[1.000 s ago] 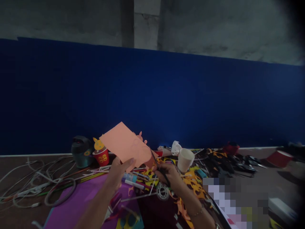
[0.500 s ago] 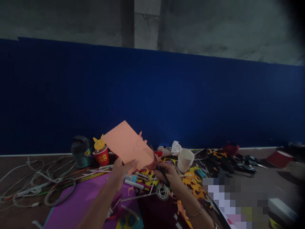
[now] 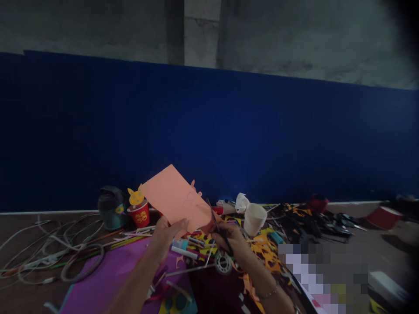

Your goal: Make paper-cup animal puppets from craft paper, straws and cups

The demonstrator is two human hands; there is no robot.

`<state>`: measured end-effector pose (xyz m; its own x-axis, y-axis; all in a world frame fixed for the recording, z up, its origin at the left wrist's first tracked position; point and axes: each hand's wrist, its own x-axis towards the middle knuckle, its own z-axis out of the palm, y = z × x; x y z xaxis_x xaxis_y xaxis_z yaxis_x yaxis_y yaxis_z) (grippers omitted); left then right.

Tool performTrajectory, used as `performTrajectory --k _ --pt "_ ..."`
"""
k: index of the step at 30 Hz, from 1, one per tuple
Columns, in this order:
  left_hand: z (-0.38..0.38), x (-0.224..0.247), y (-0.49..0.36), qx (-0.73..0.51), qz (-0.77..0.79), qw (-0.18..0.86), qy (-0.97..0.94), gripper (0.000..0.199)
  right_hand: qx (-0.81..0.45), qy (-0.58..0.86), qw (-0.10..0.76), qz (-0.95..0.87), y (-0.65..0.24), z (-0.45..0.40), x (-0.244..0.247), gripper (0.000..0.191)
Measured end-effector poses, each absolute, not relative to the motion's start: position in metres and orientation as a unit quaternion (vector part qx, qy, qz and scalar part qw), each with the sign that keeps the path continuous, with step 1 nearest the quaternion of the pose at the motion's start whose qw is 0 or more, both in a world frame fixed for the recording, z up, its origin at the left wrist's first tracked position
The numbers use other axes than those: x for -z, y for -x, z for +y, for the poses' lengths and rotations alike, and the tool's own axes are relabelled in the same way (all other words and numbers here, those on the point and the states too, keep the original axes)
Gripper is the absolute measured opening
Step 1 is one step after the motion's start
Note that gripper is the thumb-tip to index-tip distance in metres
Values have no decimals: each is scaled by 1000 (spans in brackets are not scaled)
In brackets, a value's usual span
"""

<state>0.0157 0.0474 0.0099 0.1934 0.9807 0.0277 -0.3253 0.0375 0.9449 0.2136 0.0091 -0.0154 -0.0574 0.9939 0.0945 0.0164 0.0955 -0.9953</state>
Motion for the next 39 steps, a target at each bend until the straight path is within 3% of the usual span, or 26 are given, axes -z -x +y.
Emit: performTrajectory --k 27,39 --pt "44 -21 -14 -528 372 599 -473 50 -483 459 507 -546 -213 9 17 23" --pt "42 -30 -12 -526 360 618 -461 62 -492 455 502 -546 -215 9 25 23"
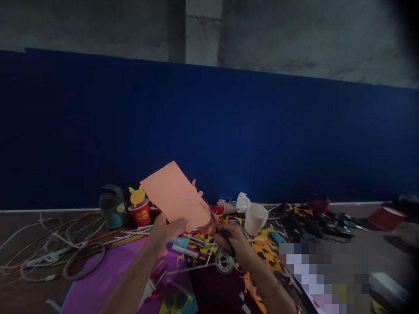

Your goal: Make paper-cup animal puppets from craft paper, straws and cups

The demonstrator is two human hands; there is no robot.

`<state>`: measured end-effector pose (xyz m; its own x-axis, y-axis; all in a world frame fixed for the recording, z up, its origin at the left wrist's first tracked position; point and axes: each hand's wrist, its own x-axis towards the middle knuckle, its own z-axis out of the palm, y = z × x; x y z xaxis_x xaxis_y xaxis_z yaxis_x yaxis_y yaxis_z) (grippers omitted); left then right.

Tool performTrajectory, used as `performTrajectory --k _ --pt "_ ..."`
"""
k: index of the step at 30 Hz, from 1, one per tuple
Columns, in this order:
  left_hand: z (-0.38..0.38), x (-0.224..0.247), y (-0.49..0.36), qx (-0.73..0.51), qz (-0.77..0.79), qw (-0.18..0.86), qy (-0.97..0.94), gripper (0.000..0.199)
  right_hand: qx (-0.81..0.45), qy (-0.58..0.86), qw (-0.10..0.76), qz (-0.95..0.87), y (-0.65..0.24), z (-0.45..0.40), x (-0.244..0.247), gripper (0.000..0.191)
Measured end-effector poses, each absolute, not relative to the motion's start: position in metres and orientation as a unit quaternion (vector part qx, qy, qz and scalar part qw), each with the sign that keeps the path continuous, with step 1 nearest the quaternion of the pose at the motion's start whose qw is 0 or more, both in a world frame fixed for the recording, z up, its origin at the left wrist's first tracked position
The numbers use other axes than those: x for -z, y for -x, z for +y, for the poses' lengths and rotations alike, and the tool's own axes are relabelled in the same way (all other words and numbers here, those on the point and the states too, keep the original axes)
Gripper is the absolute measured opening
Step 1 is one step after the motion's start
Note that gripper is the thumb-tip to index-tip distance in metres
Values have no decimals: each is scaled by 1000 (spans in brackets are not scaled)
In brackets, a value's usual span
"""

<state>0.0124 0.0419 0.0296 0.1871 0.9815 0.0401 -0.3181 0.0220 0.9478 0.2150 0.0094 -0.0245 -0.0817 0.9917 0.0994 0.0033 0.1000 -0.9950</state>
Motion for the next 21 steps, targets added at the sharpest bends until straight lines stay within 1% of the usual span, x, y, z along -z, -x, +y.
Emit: performTrajectory --k 10,13,17,21 --pt "44 -27 -8 -519 353 626 -463 62 -491 451 491 -561 -216 7 18 19" --pt "45 -26 -6 -516 353 625 -468 58 -496 449 480 -568 -218 7 19 21" --pt "47 -25 -2 -507 367 613 -483 48 -502 455 466 -570 -220 8 20 24" --pt "51 -24 2 -505 372 610 -484 43 -499 452 462 -578 -220 8 21 21"
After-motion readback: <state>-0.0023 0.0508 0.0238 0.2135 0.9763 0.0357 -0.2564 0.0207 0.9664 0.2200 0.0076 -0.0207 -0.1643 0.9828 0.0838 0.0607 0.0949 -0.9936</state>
